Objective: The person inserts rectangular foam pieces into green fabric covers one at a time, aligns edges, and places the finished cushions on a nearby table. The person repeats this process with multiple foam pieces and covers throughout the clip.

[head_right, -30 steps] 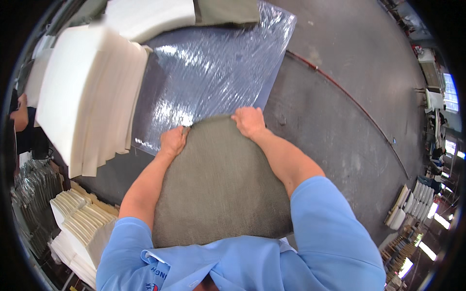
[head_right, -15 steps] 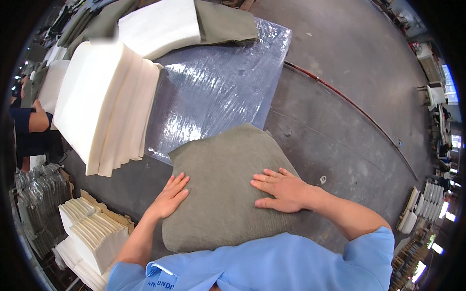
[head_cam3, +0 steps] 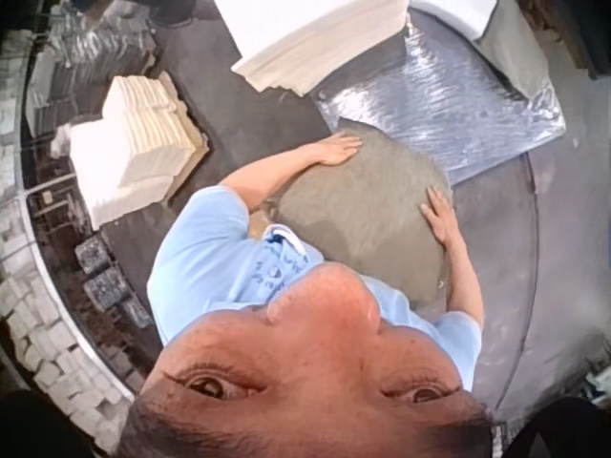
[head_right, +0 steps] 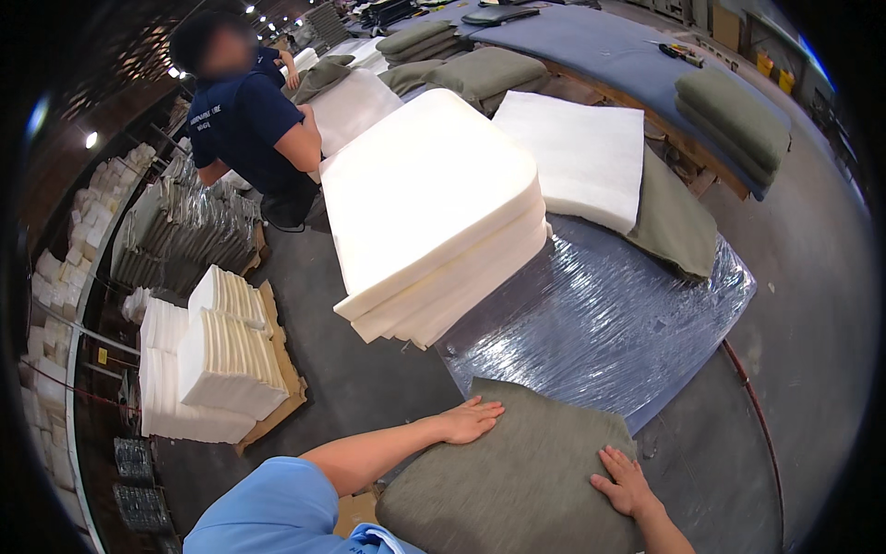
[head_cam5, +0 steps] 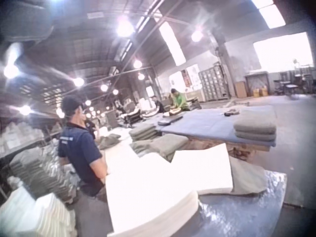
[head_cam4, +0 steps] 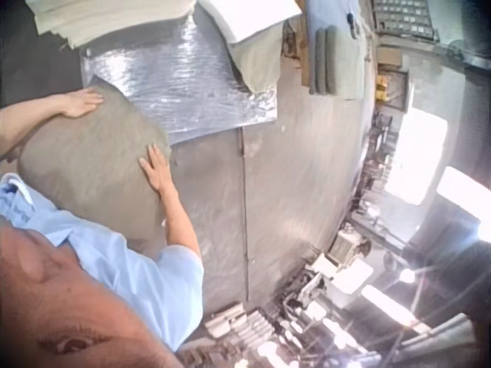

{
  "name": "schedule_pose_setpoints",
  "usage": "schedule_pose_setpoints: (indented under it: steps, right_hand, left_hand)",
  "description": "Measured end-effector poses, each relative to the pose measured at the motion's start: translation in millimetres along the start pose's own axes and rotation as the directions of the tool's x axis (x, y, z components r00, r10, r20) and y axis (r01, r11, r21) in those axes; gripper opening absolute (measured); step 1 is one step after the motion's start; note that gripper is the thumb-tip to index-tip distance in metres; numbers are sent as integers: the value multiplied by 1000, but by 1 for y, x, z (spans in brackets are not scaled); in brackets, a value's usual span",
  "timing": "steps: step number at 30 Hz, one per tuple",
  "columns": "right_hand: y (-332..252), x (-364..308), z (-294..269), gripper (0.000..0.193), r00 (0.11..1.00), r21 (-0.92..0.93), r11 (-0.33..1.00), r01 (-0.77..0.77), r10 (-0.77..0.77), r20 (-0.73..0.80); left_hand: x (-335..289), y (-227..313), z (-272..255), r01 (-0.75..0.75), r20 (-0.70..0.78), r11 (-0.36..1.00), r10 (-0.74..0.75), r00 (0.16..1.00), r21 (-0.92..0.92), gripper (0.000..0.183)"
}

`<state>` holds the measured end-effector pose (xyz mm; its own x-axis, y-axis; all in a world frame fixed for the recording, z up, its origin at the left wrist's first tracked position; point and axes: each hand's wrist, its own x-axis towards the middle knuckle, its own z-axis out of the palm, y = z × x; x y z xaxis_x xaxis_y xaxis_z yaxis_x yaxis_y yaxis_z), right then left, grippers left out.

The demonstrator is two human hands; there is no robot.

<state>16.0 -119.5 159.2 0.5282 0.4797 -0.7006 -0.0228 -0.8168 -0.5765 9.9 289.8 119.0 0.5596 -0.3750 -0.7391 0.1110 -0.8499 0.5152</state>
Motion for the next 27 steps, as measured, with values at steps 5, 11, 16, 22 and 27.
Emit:
schedule_pose_setpoints:
  steps: [5, 11, 16, 22, 27]
  right_hand:
    - [14, 18, 2, 82, 997, 44, 998, 54, -52, -50]
    - [33, 31, 4, 82, 980, -13, 998, 57, -59, -189]
    - [-4, -58, 14, 85, 966, -50, 964, 260, -258, 28]
    - [-116, -133, 12, 97, 928, -246, 903, 352, -302, 218]
    - [-76, -58, 26, 86, 956, -266, 944, 197, -124, 267]
  left_hand:
    - [17, -21, 16, 29, -127, 999, -26, 992, 19, 58]
    - [10, -9, 3, 44, -364, 999, -51, 930, -28, 52]
    - [-102, 53, -16, -285, -126, 955, 294, 947, 86, 49]
    - [-199, 121, 25, -292, 101, 882, 274, 956, 370, 69]
    - [-146, 123, 15, -168, 189, 925, 107, 976, 342, 74]
